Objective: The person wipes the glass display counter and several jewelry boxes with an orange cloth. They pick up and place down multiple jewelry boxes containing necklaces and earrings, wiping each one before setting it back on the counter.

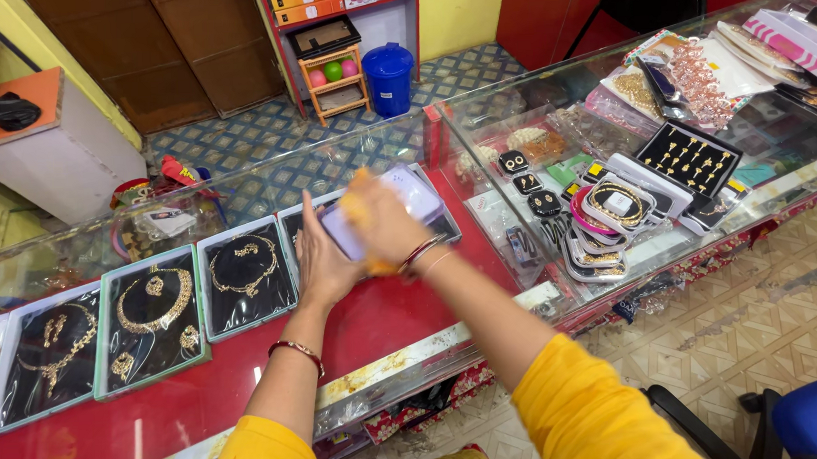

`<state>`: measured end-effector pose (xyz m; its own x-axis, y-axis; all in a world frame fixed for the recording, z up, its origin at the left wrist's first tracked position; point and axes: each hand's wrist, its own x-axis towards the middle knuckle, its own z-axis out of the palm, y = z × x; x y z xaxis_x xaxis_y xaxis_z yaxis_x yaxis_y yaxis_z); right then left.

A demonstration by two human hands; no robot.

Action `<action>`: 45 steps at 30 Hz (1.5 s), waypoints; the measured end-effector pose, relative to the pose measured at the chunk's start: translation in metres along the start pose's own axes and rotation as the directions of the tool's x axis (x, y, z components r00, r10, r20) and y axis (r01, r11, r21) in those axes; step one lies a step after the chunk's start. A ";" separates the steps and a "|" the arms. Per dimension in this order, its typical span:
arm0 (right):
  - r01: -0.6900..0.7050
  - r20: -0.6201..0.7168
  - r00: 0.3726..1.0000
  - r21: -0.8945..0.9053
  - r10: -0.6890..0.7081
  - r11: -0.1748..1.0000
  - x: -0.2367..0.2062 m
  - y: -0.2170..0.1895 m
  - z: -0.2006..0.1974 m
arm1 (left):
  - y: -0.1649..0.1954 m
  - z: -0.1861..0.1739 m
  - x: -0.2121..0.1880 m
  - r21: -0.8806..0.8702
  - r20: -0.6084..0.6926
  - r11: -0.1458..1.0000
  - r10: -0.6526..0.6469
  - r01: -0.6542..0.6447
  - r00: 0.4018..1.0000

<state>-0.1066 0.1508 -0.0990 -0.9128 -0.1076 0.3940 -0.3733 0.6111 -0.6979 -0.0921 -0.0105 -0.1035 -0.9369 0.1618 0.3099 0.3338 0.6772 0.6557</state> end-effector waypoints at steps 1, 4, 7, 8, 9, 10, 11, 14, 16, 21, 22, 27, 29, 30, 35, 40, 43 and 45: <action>0.093 0.062 0.994 -0.143 -0.084 0.985 -0.007 -0.010 0.021 | -0.003 0.002 0.001 -0.049 -0.023 0.998 0.046 -0.047 0.999; 0.175 0.134 0.981 -0.328 -0.138 0.928 -0.013 -0.013 0.044 | -0.010 0.004 0.001 -0.136 -0.050 0.988 0.074 -0.080 0.996; 0.252 0.169 0.967 -0.522 -0.190 0.815 -0.004 0.006 0.041 | -0.003 0.001 -0.002 -0.126 -0.010 0.991 -0.051 0.050 0.999; 0.287 0.189 0.958 -0.598 -0.216 0.748 0.003 0.015 0.036 | 0.001 -0.001 -0.005 -0.120 -0.017 0.991 -0.064 0.061 0.998; 0.216 0.161 0.976 -0.586 -0.149 0.781 0.010 0.025 0.030 | 0.006 -0.004 -0.004 -0.113 -0.028 0.991 -0.071 0.068 0.997; 0.145 0.134 0.988 -0.572 -0.083 0.808 0.018 0.033 0.024 | 0.011 -0.006 -0.003 -0.127 -0.034 0.990 -0.068 0.063 0.997; 0.075 0.113 0.994 -0.554 -0.014 0.829 0.024 0.039 0.020 | 0.015 -0.007 -0.004 -0.142 -0.039 0.988 -0.069 0.063 0.997; -0.026 -0.013 1.000 -0.571 0.023 0.821 0.034 0.047 0.014 | 0.020 -0.008 -0.007 -0.144 -0.057 0.987 -0.078 0.069 0.995; -0.044 -0.007 0.999 -0.604 0.050 0.796 0.036 0.039 0.021 | 0.017 -0.004 -0.004 -0.131 -0.068 0.989 -0.072 0.062 0.995; 0.138 0.155 0.985 -0.445 -0.075 0.885 0.015 -0.003 0.065 | -0.002 0.006 0.002 -0.051 0.003 0.993 -0.104 0.104 0.995; 0.124 0.151 0.986 -0.430 -0.064 0.894 0.014 -0.004 0.065 | -0.004 0.007 0.002 -0.065 -0.010 0.994 -0.088 0.087 0.996; 0.092 0.162 0.987 -0.595 0.007 0.799 0.023 0.006 0.045 | 0.002 0.004 -0.003 -0.107 -0.066 0.994 -0.041 0.034 0.997; 0.031 0.130 0.990 -0.600 0.060 0.799 0.033 0.018 0.031 | 0.008 0.001 -0.005 -0.141 -0.047 0.988 -0.076 0.069 0.996; 0.002 0.116 0.990 -0.604 0.085 0.797 0.037 0.025 0.023 | 0.011 0.000 -0.005 -0.161 -0.038 0.983 -0.095 0.087 0.995; -0.157 -0.021 0.983 -0.613 0.183 0.774 0.049 0.050 0.014 | 0.007 0.001 0.000 -0.092 -0.046 0.994 -0.063 0.059 0.997; 0.004 0.073 0.996 -0.586 0.048 0.810 0.036 0.029 0.058 | -0.022 0.019 0.005 0.021 0.017 0.993 -0.114 0.114 0.993; 0.116 0.160 0.986 -0.473 -0.044 0.873 0.017 0.012 0.073 | -0.033 0.027 0.010 0.080 -0.025 0.997 0.004 -0.002 1.000; 0.132 0.145 0.986 -0.374 -0.083 0.918 0.005 0.013 0.066 | -0.033 0.026 0.008 0.038 -0.054 0.999 -0.005 0.007 0.999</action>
<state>-0.1273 0.1061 -0.1457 -0.8929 -0.2703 0.3601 -0.4016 0.8399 -0.3652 -0.1134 -0.0132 -0.1405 -0.9316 0.1196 0.3433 0.3233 0.7048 0.6315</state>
